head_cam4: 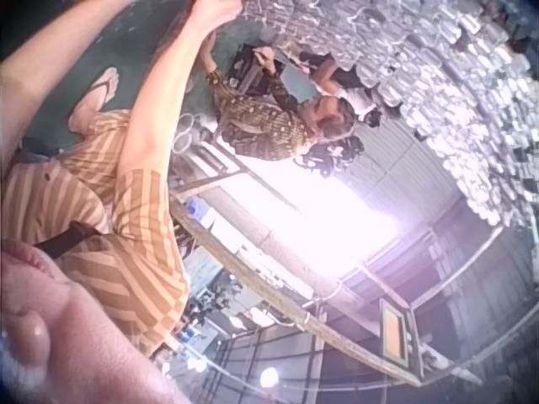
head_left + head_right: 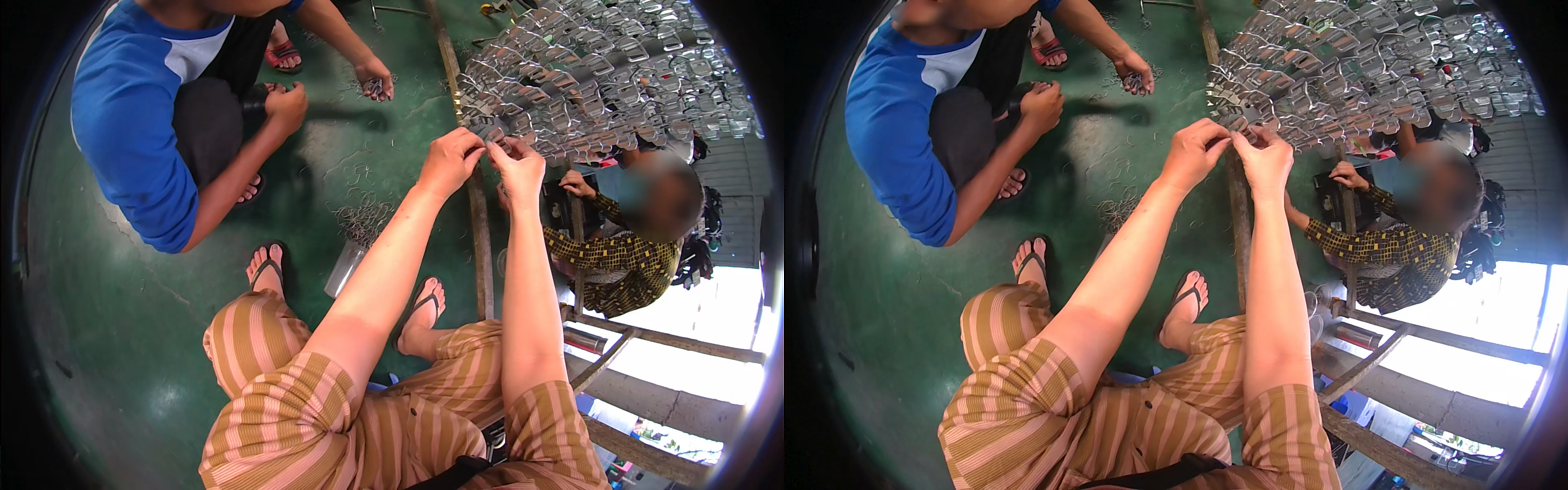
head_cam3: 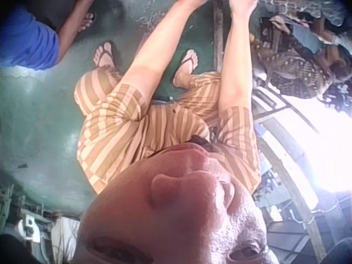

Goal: The person assembles metal components onto a central rod by hand to create a large decorative curtain. They pick up small metal clips and hook them into existing sections of the metal structure while sitting on the floor.

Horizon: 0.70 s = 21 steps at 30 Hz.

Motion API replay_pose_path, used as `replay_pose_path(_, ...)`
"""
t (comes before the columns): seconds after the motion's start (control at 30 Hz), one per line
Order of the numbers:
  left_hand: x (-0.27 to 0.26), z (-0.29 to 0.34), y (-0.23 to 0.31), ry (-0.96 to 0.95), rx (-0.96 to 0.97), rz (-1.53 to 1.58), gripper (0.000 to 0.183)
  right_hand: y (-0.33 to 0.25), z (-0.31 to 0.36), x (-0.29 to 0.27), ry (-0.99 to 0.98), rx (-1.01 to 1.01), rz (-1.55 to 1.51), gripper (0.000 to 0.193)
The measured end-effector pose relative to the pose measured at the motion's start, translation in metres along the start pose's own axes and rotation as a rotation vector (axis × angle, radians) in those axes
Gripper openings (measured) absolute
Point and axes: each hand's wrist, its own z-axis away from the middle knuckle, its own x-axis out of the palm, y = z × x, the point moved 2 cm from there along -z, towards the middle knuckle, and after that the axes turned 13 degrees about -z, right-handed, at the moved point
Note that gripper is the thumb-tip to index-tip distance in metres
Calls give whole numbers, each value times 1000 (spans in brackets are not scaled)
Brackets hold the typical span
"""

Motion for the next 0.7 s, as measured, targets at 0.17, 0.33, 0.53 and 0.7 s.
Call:
replay_pose_path(0.17, 1, 1, -6, -22, 67, -44, 9, 8, -7, -5, 6, 16, 128, 31)
replay_pose_path(0.33, -53, 17, -83, 110, -331, 17, 15, 12, -11, 2, -7, -23, 196, 32)
replay_pose_path(0.53, -126, 105, -224, -206, -703, -688, 12, 13, -8, 13, 4, 19, 146, 20)
replay_pose_path(0.7, -95, 149, -242, -365, -707, -772, 9, 13, -16, 8, -30, 37, 103, 19)
